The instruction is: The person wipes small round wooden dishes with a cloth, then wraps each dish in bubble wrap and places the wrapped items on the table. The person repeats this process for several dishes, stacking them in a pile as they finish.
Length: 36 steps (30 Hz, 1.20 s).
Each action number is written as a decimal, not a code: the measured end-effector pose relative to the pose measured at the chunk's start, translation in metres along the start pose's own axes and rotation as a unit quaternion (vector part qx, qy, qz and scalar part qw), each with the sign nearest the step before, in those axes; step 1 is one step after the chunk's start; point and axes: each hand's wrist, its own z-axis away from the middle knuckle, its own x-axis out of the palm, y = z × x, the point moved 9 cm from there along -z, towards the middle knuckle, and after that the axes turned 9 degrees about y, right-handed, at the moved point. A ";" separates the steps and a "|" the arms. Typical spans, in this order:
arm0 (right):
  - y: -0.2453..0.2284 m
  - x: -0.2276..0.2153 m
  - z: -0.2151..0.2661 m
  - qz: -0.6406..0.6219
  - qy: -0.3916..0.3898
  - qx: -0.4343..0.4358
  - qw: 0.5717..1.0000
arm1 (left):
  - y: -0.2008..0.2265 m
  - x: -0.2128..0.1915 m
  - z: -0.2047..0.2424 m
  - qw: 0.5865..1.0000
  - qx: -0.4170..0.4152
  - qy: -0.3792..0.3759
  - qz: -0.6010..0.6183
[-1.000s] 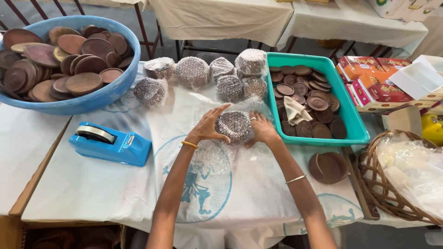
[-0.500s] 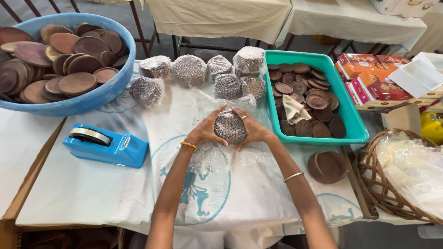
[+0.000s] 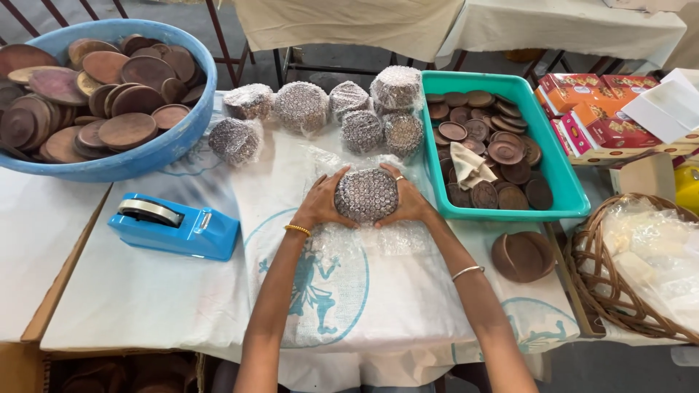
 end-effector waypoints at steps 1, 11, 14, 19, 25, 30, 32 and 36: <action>0.000 -0.002 0.000 -0.016 0.013 0.007 1.000 | 0.003 -0.004 0.000 1.000 0.008 0.011 0.010; 0.018 -0.014 0.007 -0.090 0.127 -0.035 0.987 | 0.010 -0.015 0.005 0.984 -0.084 0.046 0.148; 0.030 -0.016 0.006 -0.067 0.178 0.051 0.980 | -0.008 -0.002 0.008 0.968 -0.209 0.059 0.125; 0.020 -0.037 0.006 0.018 0.118 0.237 0.964 | -0.070 0.037 -0.001 0.957 -0.267 0.028 0.111; 0.043 -0.037 0.005 0.098 0.032 0.262 0.960 | -0.051 0.028 -0.005 0.945 -0.311 -0.088 0.056; 0.105 0.005 0.002 0.079 -0.061 0.274 0.957 | -0.029 0.002 -0.006 0.939 -0.334 -0.081 -0.023; 0.119 0.020 -0.007 0.017 -0.058 0.222 0.973 | -0.035 0.006 -0.008 0.933 -0.348 -0.085 -0.020; 0.077 0.013 0.000 0.020 -0.085 0.249 0.964 | -0.081 0.038 -0.018 0.938 -0.333 -0.087 -0.033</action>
